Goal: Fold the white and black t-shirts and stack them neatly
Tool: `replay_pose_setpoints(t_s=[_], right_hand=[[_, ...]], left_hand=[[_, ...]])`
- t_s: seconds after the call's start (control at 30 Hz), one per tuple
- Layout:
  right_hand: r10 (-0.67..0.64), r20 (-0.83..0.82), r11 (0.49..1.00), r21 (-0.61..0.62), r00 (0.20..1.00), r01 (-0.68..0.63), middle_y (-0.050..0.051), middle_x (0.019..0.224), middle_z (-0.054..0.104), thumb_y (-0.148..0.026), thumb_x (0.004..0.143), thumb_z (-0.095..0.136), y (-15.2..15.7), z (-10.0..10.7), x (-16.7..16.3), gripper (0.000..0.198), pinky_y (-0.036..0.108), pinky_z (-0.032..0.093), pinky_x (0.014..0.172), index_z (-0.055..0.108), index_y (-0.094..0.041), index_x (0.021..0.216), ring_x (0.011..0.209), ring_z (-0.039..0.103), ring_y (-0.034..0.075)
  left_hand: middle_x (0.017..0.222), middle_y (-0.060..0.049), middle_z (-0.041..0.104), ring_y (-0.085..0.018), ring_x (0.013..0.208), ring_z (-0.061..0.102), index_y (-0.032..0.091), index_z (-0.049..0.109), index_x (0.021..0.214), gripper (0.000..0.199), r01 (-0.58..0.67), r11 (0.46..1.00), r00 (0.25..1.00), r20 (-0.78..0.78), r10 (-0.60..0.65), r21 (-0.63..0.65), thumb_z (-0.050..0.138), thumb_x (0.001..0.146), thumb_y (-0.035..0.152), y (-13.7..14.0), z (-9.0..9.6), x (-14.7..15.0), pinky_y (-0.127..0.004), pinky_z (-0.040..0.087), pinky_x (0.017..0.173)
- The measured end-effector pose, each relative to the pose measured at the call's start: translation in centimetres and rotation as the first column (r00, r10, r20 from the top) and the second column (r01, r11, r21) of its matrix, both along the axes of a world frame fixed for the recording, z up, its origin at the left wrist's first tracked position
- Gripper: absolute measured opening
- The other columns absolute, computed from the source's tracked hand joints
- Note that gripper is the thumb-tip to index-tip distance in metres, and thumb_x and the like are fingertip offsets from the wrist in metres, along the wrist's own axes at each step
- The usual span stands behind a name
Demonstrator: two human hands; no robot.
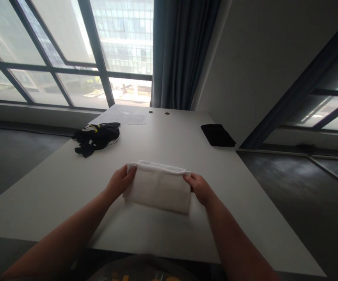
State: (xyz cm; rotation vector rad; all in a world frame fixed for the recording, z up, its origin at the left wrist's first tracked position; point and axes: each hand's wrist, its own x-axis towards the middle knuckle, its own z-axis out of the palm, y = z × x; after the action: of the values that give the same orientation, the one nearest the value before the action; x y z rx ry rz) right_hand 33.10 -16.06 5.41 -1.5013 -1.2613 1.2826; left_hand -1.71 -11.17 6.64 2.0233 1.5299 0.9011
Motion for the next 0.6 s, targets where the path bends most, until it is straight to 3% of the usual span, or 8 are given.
replay_pose_setpoints(t_s=[0.07, 0.17, 0.23, 0.3, 0.37, 0.47, 0.53, 0.6], right_hand=[[-0.079, 0.236, 0.997, 0.040, 0.969, 0.071, 0.005, 0.075, 0.067, -0.058, 0.088, 0.060, 2.6, -0.9, -0.5, 0.043, 0.027, 0.039, 0.062, 0.068, -0.016, 0.087, 0.067, 0.057, 0.018], [-0.169, 0.679, 0.982, 0.180, 0.714, 0.061, 0.006, 0.072, 0.066, -0.039, 0.093, 0.054, 5.0, -2.7, -0.8, 0.031, 0.027, 0.030, 0.063, 0.065, -0.018, 0.073, 0.069, 0.055, 0.018], [-0.209, 0.815, 0.972, 0.236, 0.540, 0.020, 0.007, 0.073, 0.066, -0.034, 0.096, 0.052, 5.4, -4.0, -0.7, 0.029, 0.029, 0.026, 0.063, 0.064, -0.019, 0.074, 0.067, 0.053, 0.017], [-0.241, 0.854, 0.962, 0.272, 0.462, -0.002, 0.006, 0.073, 0.066, -0.034, 0.098, 0.052, 5.5, -5.2, -0.5, 0.027, 0.030, 0.025, 0.062, 0.063, -0.020, 0.077, 0.065, 0.051, 0.017], [-0.287, 0.849, 0.944, 0.329, 0.444, -0.018, 0.006, 0.076, 0.065, -0.034, 0.098, 0.053, 5.5, -6.2, 0.0, 0.025, 0.029, 0.028, 0.064, 0.062, -0.021, 0.078, 0.069, 0.052, 0.018], [-0.369, 0.806, 0.898, 0.438, 0.462, -0.048, 0.009, 0.088, 0.065, -0.032, 0.095, 0.054, 6.1, -7.1, 0.7, 0.022, 0.029, 0.037, 0.071, 0.059, -0.021, 0.078, 0.080, 0.056, 0.020], [-0.400, 0.780, 0.875, 0.481, 0.481, -0.054, 0.010, 0.091, 0.064, -0.031, 0.094, 0.053, 6.7, -7.5, 1.1, 0.020, 0.030, 0.041, 0.076, 0.058, -0.021, 0.077, 0.085, 0.056, 0.022], [-0.415, 0.757, 0.862, 0.504, 0.505, -0.048, 0.009, 0.090, 0.062, -0.032, 0.093, 0.054, 7.2, -7.7, 1.4, 0.019, 0.030, 0.043, 0.077, 0.057, -0.022, 0.077, 0.085, 0.056, 0.022]], left_hand=[[0.081, -0.004, 0.071, -0.023, 0.079, 0.067, 0.023, 0.060, 0.083, 0.037, -0.056, 0.998, 0.985, -0.164, 0.048, -0.043, 0.043, 0.104, 0.048, 3.3, -0.7, 1.2, -0.031, 0.045, 0.070], [0.098, -0.009, 0.074, -0.026, 0.096, 0.068, 0.023, 0.064, 0.087, 0.034, -0.079, 0.997, 0.943, -0.326, 0.071, -0.011, 0.042, 0.105, 0.042, 7.1, -3.0, 2.3, -0.036, 0.048, 0.084], [0.115, -0.012, 0.072, -0.027, 0.107, 0.066, 0.022, 0.066, 0.092, 0.029, -0.045, 0.998, 0.933, -0.356, 0.057, 0.039, 0.045, 0.104, 0.038, 8.6, -4.8, 2.4, -0.039, 0.049, 0.094], [0.122, -0.013, 0.071, -0.028, 0.111, 0.065, 0.020, 0.067, 0.100, 0.022, -0.024, 0.998, 0.948, -0.315, 0.039, 0.052, 0.050, 0.101, 0.034, 9.4, -6.4, 2.2, -0.041, 0.050, 0.099], [0.125, -0.012, 0.070, -0.027, 0.115, 0.065, 0.020, 0.065, 0.115, 0.022, 0.013, 0.998, 0.976, -0.217, 0.001, 0.063, 0.052, 0.098, 0.028, 9.8, -7.5, 1.8, -0.041, 0.050, 0.103], [0.140, -0.009, 0.065, -0.023, 0.129, 0.061, 0.023, 0.054, 0.140, 0.045, 0.129, 0.985, 0.988, -0.102, -0.118, 0.116, 0.051, 0.095, 0.020, 10.4, -8.0, 1.3, -0.041, 0.046, 0.113], [0.138, -0.007, 0.068, -0.023, 0.127, 0.062, 0.025, 0.054, 0.141, 0.046, 0.184, 0.979, 0.979, -0.101, -0.175, 0.087, 0.051, 0.096, 0.022, 10.9, -7.8, 1.2, -0.042, 0.047, 0.113], [0.127, -0.006, 0.073, -0.025, 0.119, 0.066, 0.025, 0.063, 0.129, 0.034, 0.198, 0.979, 0.973, -0.130, -0.191, 0.041, 0.053, 0.097, 0.028, 11.5, -7.6, 1.2, -0.042, 0.049, 0.110]])
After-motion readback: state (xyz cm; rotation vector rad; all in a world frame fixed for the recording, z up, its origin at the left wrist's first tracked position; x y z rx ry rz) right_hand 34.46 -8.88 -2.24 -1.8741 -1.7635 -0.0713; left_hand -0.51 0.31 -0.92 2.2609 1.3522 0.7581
